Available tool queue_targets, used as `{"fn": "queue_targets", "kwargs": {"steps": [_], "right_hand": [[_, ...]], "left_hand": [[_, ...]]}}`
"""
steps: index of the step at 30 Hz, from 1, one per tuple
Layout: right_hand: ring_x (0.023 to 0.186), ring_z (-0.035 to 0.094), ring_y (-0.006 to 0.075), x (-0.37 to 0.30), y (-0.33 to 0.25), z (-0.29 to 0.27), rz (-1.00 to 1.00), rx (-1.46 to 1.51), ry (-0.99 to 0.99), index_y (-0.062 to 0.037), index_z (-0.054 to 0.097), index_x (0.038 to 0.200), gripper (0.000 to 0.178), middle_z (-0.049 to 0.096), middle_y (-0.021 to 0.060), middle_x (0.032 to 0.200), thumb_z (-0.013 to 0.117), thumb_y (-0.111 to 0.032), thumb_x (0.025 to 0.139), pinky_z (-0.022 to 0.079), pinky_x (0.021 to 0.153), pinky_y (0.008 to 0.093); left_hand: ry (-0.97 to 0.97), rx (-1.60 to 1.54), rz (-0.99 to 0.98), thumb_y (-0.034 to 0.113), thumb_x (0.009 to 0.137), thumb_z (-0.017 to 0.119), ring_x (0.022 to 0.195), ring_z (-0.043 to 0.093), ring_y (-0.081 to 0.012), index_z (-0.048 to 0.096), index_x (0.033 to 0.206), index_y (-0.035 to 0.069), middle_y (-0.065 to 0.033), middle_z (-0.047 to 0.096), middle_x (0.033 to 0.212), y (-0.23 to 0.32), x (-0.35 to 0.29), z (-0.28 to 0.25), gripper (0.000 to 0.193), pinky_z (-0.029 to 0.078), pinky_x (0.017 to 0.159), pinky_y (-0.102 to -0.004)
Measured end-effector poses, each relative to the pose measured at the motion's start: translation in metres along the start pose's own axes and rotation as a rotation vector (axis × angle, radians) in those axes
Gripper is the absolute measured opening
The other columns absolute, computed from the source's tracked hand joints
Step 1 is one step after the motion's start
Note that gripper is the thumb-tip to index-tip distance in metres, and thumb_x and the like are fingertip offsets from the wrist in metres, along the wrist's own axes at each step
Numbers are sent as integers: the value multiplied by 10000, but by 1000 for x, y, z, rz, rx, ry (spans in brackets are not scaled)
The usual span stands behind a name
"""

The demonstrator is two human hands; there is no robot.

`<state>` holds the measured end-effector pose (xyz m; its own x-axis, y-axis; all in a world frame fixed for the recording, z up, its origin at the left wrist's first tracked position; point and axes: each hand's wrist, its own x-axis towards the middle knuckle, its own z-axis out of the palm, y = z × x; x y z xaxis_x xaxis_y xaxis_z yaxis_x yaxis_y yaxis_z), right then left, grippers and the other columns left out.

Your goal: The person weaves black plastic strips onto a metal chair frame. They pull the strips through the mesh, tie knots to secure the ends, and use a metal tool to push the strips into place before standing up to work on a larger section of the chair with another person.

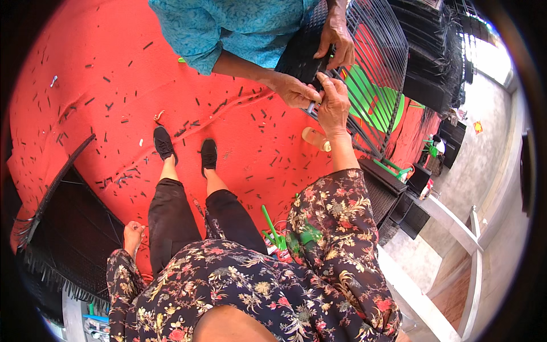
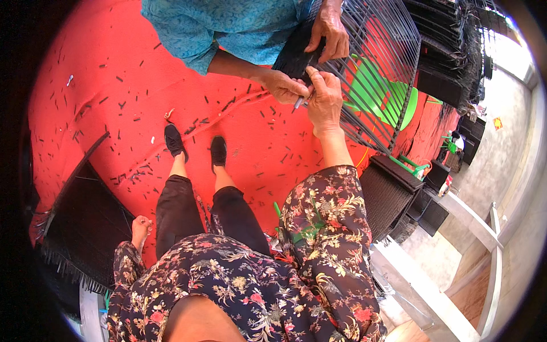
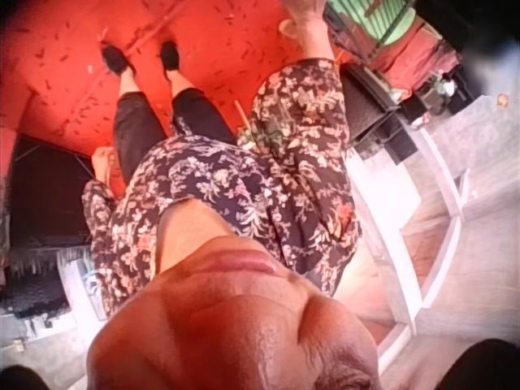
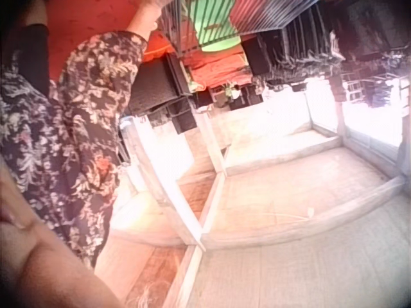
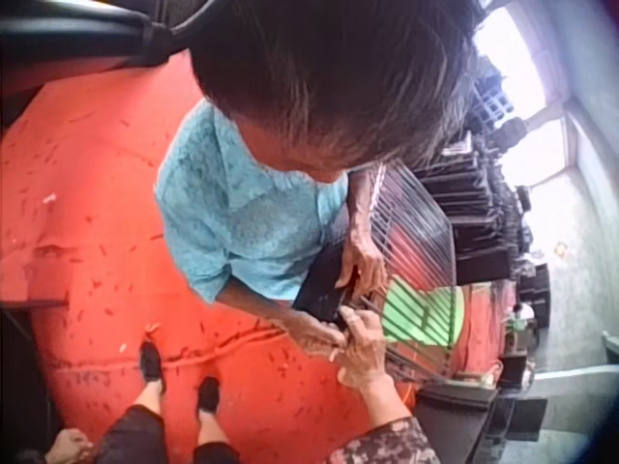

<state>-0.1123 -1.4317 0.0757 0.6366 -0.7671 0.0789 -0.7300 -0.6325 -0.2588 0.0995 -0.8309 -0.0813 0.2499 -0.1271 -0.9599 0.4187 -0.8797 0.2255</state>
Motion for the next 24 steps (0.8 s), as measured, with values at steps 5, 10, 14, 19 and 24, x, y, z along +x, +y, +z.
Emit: {"fn": "queue_targets", "kwargs": {"steps": [5, 10, 14, 19, 24], "right_hand": [[915, 601, 220, 1, 18, 3, 92, 179, 16, -11, 549, 1145, 398, 596, 127, 983, 428, 99, 782, 483, 774, 284], [881, 592, 186, 2, 27, 8, 51, 250, 6, -3, 554, 1120, 436, 585, 97, 938, 383, 137, 744, 460, 816, 276], [850, 579, 207, 6, 16, 0, 22, 199, -83, -20, 558, 1112, 440, 562, 90, 930, 381, 148, 745, 460, 799, 277], [860, 580, 214, 6, 13, 1, -5, 132, -108, -42, 559, 1121, 462, 565, 99, 930, 377, 158, 747, 469, 794, 287], [871, 585, 216, 5, 19, 5, 14, 166, -76, -51, 558, 1127, 474, 575, 106, 927, 371, 160, 746, 467, 801, 284]], "left_hand": [[-30, -49, 6, 18, 781, 585, 414, 429, -79, 494, 723, 28, -11, 477, 527, -10, 5, -1, 108, 308, 352, -220], [-63, -52, -9, 17, 781, 573, 426, 431, -77, 487, 710, 36, -9, 481, 530, -5, 3, 8, 113, 304, 356, -218], [-86, -73, 3, 13, 777, 570, 410, 413, -73, 490, 707, 40, -10, 491, 531, -22, 7, 10, 110, 300, 358, -220], [-82, -97, -15, 21, 775, 581, 401, 408, -74, 493, 707, 46, -7, 494, 529, -28, 9, 12, 113, 304, 361, -225], [-75, -56, -26, 17, 772, 589, 403, 414, -77, 492, 707, 49, -4, 482, 522, -26, 8, 15, 121, 307, 361, -224]]}}
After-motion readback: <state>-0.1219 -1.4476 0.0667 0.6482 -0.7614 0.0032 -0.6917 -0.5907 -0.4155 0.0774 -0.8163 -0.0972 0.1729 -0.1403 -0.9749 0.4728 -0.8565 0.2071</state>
